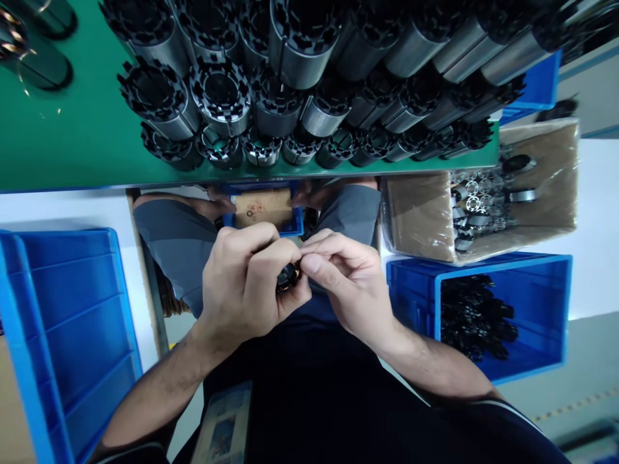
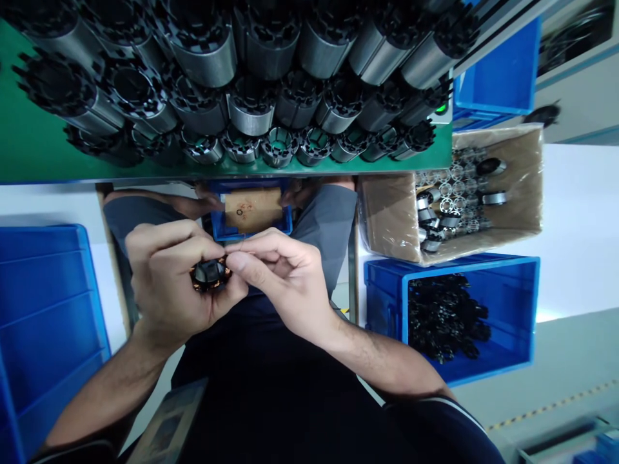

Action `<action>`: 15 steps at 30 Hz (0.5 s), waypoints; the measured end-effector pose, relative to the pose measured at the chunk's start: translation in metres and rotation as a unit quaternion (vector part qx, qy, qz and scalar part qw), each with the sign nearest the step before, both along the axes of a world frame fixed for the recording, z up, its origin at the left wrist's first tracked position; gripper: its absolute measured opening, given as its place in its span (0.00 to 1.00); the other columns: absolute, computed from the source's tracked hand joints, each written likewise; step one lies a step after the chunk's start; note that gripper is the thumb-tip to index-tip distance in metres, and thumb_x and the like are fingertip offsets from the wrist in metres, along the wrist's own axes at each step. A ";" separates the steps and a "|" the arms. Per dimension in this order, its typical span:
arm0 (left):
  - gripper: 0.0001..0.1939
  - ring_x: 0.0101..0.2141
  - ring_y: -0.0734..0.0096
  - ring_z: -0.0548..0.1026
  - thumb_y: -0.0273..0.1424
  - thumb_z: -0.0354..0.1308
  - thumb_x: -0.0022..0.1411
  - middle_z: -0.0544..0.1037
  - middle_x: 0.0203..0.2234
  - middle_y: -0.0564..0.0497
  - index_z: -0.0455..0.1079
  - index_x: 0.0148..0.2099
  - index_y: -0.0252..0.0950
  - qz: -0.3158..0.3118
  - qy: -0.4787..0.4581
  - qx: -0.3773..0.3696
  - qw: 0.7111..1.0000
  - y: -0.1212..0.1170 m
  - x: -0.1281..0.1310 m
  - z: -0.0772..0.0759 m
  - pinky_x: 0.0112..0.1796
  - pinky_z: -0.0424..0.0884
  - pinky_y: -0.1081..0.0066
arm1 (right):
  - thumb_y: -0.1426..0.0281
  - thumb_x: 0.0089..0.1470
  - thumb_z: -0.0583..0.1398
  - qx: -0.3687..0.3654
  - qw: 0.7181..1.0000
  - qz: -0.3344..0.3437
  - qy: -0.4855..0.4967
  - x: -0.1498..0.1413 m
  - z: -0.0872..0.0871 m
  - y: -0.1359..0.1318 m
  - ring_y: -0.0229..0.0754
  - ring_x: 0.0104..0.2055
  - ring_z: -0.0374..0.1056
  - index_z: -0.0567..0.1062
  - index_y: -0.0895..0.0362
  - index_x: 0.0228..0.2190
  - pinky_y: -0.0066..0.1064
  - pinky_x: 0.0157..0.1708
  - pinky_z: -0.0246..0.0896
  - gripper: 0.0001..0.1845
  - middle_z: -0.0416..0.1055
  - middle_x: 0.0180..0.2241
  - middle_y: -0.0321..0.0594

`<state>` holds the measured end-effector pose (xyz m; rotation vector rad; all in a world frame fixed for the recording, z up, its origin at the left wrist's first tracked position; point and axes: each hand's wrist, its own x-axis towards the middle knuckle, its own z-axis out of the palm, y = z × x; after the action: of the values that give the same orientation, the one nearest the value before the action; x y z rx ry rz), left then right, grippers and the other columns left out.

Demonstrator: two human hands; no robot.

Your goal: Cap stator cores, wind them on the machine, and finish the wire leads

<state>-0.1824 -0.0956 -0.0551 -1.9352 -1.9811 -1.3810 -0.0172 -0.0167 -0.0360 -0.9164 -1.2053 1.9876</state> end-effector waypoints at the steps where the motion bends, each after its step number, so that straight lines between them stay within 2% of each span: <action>1: 0.09 0.38 0.61 0.77 0.38 0.71 0.77 0.83 0.43 0.46 0.78 0.54 0.42 -0.002 0.009 0.006 1.000 -0.001 0.000 0.001 0.42 0.74 0.59 | 0.59 0.67 0.83 0.011 1.000 0.009 0.000 0.002 0.001 0.003 0.42 0.42 0.86 0.92 0.50 0.39 0.35 0.47 0.88 0.11 0.89 0.39 0.37; 4: 0.08 0.40 0.61 0.79 0.34 0.72 0.75 0.83 0.45 0.46 0.82 0.54 0.43 -0.020 -0.014 -0.009 1.000 -0.003 0.000 0.010 0.42 0.77 0.62 | 0.65 0.68 0.82 0.109 0.992 0.062 -0.020 0.011 0.006 0.022 0.42 0.45 0.86 0.92 0.50 0.41 0.34 0.48 0.87 0.07 0.87 0.43 0.38; 6: 0.07 0.40 0.63 0.82 0.35 0.73 0.75 0.82 0.44 0.47 0.83 0.52 0.43 -0.049 -0.119 -0.072 0.989 -0.001 -0.004 0.017 0.41 0.79 0.65 | 0.68 0.69 0.81 0.225 0.967 0.106 -0.050 0.020 0.011 0.039 0.45 0.54 0.86 0.91 0.50 0.42 0.39 0.57 0.87 0.06 0.87 0.51 0.42; 7: 0.07 0.37 0.65 0.82 0.38 0.73 0.76 0.83 0.43 0.47 0.83 0.51 0.42 -0.087 -0.215 -0.133 0.964 0.001 -0.007 0.019 0.38 0.79 0.67 | 0.69 0.69 0.80 0.290 0.946 0.131 -0.062 0.024 0.015 0.047 0.49 0.59 0.86 0.91 0.50 0.43 0.43 0.62 0.86 0.05 0.87 0.55 0.44; 8: 0.11 0.31 0.68 0.80 0.43 0.70 0.79 0.83 0.41 0.48 0.83 0.50 0.41 -0.138 -0.328 -0.216 0.909 0.002 -0.011 0.019 0.33 0.78 0.68 | 0.69 0.70 0.79 0.348 0.921 0.160 -0.069 0.028 0.019 0.055 0.52 0.63 0.85 0.90 0.50 0.43 0.47 0.67 0.85 0.05 0.87 0.58 0.45; 9: 0.18 0.24 0.70 0.76 0.49 0.64 0.83 0.84 0.36 0.48 0.82 0.50 0.40 -0.196 -0.439 -0.306 0.822 0.004 -0.014 0.018 0.26 0.74 0.69 | 0.70 0.71 0.78 0.389 0.898 0.191 -0.076 0.033 0.023 0.061 0.54 0.67 0.84 0.89 0.50 0.43 0.50 0.70 0.83 0.04 0.88 0.61 0.46; 10: 0.26 0.17 0.72 0.69 0.56 0.55 0.86 0.82 0.31 0.50 0.80 0.50 0.39 -0.241 -0.526 -0.379 0.722 0.004 -0.017 0.015 0.21 0.69 0.69 | 0.70 0.72 0.76 0.407 0.881 0.223 -0.089 0.037 0.026 0.065 0.55 0.69 0.84 0.88 0.50 0.43 0.52 0.72 0.82 0.04 0.87 0.65 0.48; 11: 0.33 0.13 0.73 0.63 0.61 0.47 0.87 0.80 0.26 0.52 0.79 0.50 0.39 -0.260 -0.578 -0.416 0.652 0.002 -0.019 0.011 0.17 0.63 0.69 | 0.71 0.74 0.74 0.397 0.877 0.249 -0.108 0.042 0.030 0.067 0.56 0.70 0.84 0.86 0.51 0.43 0.52 0.72 0.83 0.04 0.87 0.67 0.49; 12: 0.36 0.11 0.74 0.59 0.64 0.44 0.87 0.78 0.23 0.54 0.79 0.51 0.39 -0.246 -0.594 -0.417 0.642 0.000 -0.019 0.006 0.16 0.59 0.70 | 0.70 0.76 0.72 0.359 0.885 0.266 -0.130 0.046 0.032 0.066 0.55 0.70 0.85 0.84 0.52 0.43 0.50 0.71 0.84 0.05 0.87 0.68 0.50; 13: 0.35 0.12 0.74 0.62 0.66 0.49 0.86 0.79 0.23 0.55 0.79 0.53 0.40 -0.206 -0.571 -0.385 0.695 -0.005 -0.018 0.001 0.17 0.60 0.70 | 0.69 0.78 0.71 0.299 0.902 0.272 -0.150 0.049 0.033 0.064 0.53 0.68 0.86 0.82 0.53 0.43 0.47 0.68 0.86 0.06 0.88 0.66 0.52; 14: 0.32 0.16 0.73 0.69 0.66 0.60 0.82 0.82 0.27 0.54 0.79 0.54 0.41 -0.152 -0.502 -0.321 0.789 -0.009 -0.015 -0.003 0.20 0.65 0.71 | 0.67 0.80 0.70 0.226 0.921 0.273 -0.164 0.052 0.033 0.060 0.51 0.66 0.88 0.81 0.53 0.43 0.44 0.65 0.87 0.08 0.89 0.62 0.52; 15: 0.30 0.23 0.71 0.78 0.63 0.74 0.75 0.86 0.33 0.52 0.80 0.56 0.42 -0.100 -0.394 -0.240 0.882 -0.014 -0.011 -0.005 0.25 0.72 0.72 | 0.65 0.82 0.69 0.152 0.936 0.273 -0.165 0.054 0.032 0.056 0.49 0.64 0.89 0.79 0.54 0.42 0.42 0.63 0.88 0.11 0.91 0.56 0.51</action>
<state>-0.1931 -0.1098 -0.0598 -1.9772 -2.7472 -2.1710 0.0364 0.0394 -0.0045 -0.8350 -2.0799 2.0047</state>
